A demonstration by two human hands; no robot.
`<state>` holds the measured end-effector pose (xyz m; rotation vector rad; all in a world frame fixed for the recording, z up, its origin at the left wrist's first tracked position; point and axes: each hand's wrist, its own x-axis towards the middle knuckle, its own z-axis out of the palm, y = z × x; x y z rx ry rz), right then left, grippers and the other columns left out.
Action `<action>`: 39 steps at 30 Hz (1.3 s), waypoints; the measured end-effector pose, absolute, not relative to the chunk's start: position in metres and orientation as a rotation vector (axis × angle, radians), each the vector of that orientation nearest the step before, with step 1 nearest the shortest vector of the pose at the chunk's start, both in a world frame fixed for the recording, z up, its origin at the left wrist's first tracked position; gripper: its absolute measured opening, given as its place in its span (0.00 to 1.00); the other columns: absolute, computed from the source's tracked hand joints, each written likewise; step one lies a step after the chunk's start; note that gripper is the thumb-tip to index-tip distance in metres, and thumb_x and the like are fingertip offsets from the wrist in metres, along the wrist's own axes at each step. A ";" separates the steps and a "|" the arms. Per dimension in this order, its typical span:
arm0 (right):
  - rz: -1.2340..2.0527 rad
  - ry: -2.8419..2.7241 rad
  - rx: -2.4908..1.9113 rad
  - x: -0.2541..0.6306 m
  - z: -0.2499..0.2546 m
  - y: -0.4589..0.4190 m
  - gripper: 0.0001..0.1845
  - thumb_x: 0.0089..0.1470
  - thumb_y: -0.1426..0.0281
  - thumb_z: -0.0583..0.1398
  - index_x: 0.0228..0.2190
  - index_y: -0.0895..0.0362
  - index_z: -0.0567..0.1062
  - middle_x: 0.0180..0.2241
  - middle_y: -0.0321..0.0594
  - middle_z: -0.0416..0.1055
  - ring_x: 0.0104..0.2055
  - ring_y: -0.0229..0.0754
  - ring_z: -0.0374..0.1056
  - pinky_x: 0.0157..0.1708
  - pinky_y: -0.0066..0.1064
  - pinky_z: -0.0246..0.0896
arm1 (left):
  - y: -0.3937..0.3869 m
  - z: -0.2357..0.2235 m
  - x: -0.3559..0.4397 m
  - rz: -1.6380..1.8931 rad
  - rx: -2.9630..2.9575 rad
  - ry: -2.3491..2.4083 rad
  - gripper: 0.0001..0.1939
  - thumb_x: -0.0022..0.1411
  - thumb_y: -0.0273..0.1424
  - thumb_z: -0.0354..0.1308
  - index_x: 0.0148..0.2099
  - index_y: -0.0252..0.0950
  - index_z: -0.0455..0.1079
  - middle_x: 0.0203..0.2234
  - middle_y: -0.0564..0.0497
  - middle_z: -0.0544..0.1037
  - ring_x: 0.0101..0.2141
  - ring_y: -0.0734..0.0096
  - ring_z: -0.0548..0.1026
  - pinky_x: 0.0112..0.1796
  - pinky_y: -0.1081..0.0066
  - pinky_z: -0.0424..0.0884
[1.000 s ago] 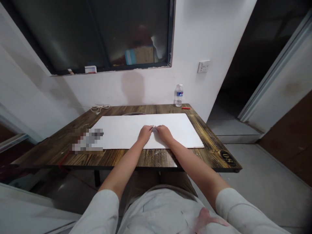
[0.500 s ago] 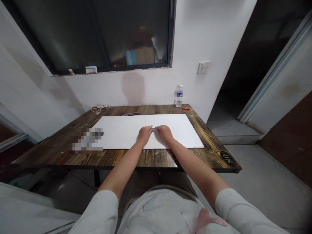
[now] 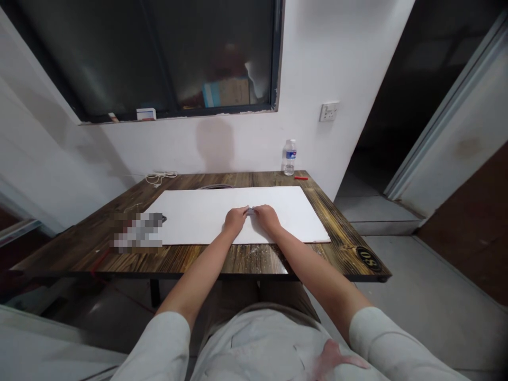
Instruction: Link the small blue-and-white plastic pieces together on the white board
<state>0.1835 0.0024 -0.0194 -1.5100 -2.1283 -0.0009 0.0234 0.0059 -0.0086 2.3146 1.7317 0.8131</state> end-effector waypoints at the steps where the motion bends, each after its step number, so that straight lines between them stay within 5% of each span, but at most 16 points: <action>1: 0.007 -2.131 -1.508 0.184 -0.019 0.002 0.15 0.62 0.73 0.54 0.42 0.57 0.81 0.39 0.48 0.79 0.41 0.46 0.73 0.41 0.30 0.59 | 0.006 -0.009 0.023 0.817 2.312 1.733 0.19 0.64 0.27 0.58 0.56 0.41 0.74 0.51 0.45 0.78 0.51 0.58 0.77 0.52 0.63 0.70; 22: 0.209 -2.049 -1.431 0.186 -0.020 0.009 0.13 0.60 0.72 0.58 0.42 0.52 0.82 0.41 0.39 0.80 0.42 0.41 0.74 0.44 0.27 0.61 | 0.010 -0.011 0.019 0.845 2.309 1.674 0.21 0.62 0.28 0.60 0.57 0.40 0.73 0.53 0.45 0.77 0.53 0.60 0.74 0.55 0.62 0.67; 29: 0.284 -1.961 -1.478 0.190 -0.024 0.010 0.15 0.60 0.68 0.60 0.48 0.55 0.79 0.43 0.43 0.80 0.44 0.42 0.73 0.45 0.29 0.62 | 0.009 -0.009 0.018 0.879 2.351 1.593 0.11 0.61 0.26 0.59 0.44 0.38 0.80 0.40 0.47 0.83 0.42 0.63 0.78 0.46 0.67 0.71; 39: 0.283 -1.940 -1.467 0.192 -0.031 0.009 0.22 0.61 0.70 0.58 0.57 0.56 0.72 0.49 0.47 0.76 0.52 0.47 0.69 0.53 0.34 0.61 | -0.002 0.000 0.020 0.886 2.266 1.701 0.09 0.61 0.30 0.60 0.43 0.40 0.79 0.37 0.50 0.83 0.37 0.66 0.77 0.39 0.70 0.70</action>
